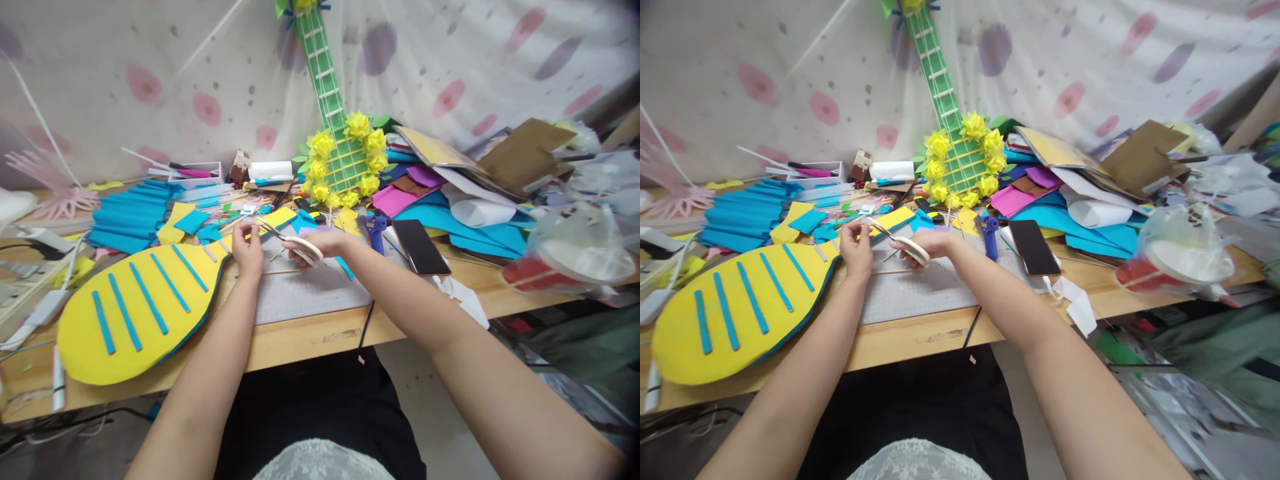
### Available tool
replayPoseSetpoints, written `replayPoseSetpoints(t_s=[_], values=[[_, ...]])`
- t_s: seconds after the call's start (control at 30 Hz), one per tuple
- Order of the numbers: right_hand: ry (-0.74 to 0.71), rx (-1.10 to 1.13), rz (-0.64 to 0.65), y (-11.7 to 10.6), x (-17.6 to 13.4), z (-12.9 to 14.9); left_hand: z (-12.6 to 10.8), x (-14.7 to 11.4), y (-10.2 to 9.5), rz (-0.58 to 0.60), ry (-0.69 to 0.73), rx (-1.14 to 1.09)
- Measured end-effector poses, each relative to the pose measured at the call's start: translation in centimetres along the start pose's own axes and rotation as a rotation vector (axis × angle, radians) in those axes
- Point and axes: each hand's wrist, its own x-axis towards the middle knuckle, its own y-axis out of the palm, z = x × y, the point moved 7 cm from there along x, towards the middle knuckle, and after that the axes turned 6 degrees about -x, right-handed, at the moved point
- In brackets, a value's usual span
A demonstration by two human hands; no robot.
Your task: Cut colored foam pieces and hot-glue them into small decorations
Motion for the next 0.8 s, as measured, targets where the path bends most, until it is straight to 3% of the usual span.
replayPoseSetpoints(t_s=[0.07, 0.13, 0.3, 0.47, 0.63, 0.8], values=[[0.006, -0.036, -0.02, -0.9, -0.4, -0.2, 0.7, 0.5, -0.7, -0.059, -0.061, -0.14], [0.022, -0.114, -0.098, -2.3, -0.9, -0.5, 1.0, 0.9, -0.8, -0.04, -0.127, -0.28], [-0.009, -0.491, -0.386, -5.4, -2.0, 0.0, 0.7, 0.4, 0.6, 0.16, -0.271, -0.439], [-0.058, -0.857, -0.643, -5.2, -2.8, 1.1, 0.9, -0.9, 1.9, 0.327, -0.369, -0.436], [-0.172, -1.089, -0.652, -3.5, -3.2, 1.5, 1.3, -1.8, 2.3, 0.424, -0.35, -0.356], [-0.267, -1.161, -0.631, -2.7, -3.1, 1.5, 1.7, -2.2, 2.4, 0.47, -0.348, -0.285]])
